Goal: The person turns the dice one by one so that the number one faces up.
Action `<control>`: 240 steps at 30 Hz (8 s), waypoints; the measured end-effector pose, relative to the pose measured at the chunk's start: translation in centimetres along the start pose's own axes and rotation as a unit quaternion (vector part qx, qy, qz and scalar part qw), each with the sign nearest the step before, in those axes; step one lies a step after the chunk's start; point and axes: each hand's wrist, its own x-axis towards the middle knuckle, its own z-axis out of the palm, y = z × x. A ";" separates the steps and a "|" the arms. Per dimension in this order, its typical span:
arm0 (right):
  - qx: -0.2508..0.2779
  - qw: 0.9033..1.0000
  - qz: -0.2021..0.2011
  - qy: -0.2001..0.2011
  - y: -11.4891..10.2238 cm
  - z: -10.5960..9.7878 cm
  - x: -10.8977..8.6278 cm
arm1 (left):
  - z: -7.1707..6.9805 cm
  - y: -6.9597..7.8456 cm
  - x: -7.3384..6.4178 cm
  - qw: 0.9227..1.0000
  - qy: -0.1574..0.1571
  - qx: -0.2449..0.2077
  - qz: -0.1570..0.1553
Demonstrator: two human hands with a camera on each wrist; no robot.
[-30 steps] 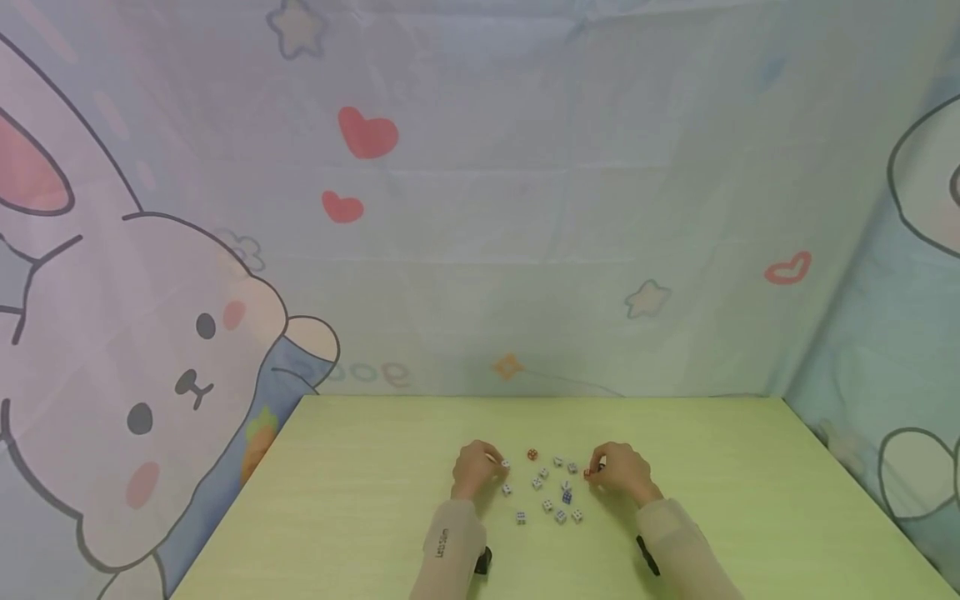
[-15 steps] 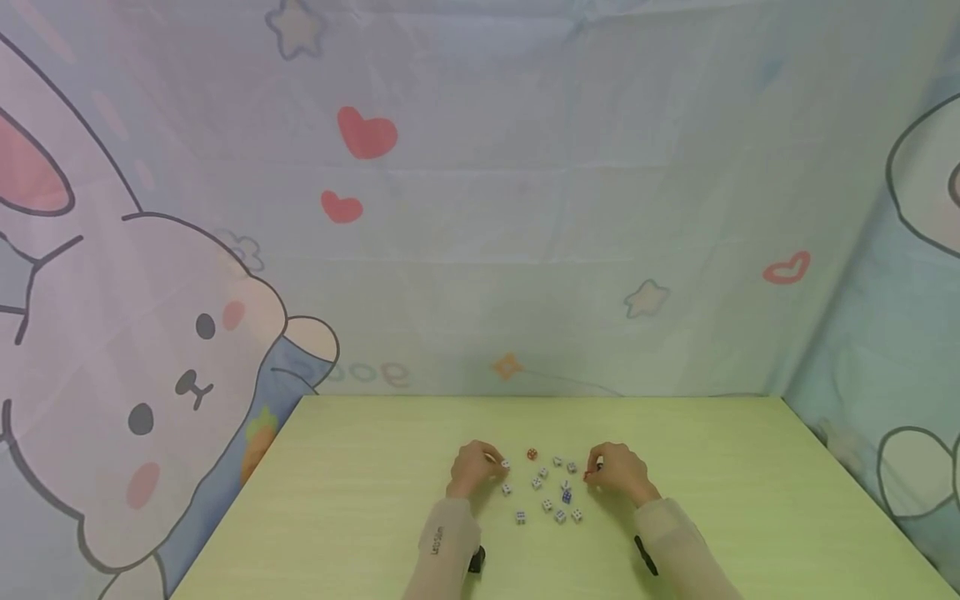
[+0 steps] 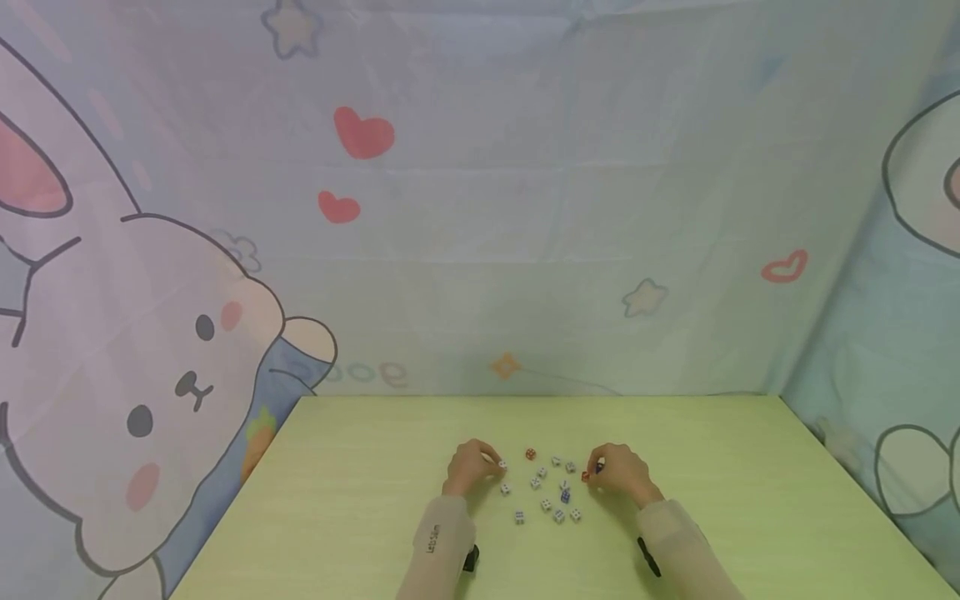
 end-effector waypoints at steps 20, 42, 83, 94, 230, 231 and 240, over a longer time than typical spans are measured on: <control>-0.005 1.000 -0.007 0.015 0.0 0.5 0.0 | 0.0 0.3 -0.3 1.000 0.002 0.009 0.008; 0.025 0.999 -0.033 0.009 0.3 0.7 0.1 | 0.0 0.4 -0.6 1.000 0.007 0.002 0.014; -0.002 0.999 -0.022 0.027 -0.6 0.5 1.0 | 0.0 0.3 -0.4 1.000 0.013 0.002 0.010; -0.005 1.000 -0.025 0.012 -1.8 1.0 1.7 | 0.1 0.3 -0.3 1.000 0.010 0.004 -0.005; -0.050 0.995 -0.087 -0.008 -3.5 1.6 2.7 | 0.1 -0.1 -0.1 1.000 0.004 -0.013 0.002; -0.052 0.995 -0.086 -0.010 -3.4 1.6 2.7 | 0.1 -0.1 -0.1 1.000 0.004 -0.013 0.003; -0.067 0.995 -0.077 -0.015 -3.3 1.6 2.6 | 0.1 -0.1 -0.1 1.000 0.004 -0.014 -0.009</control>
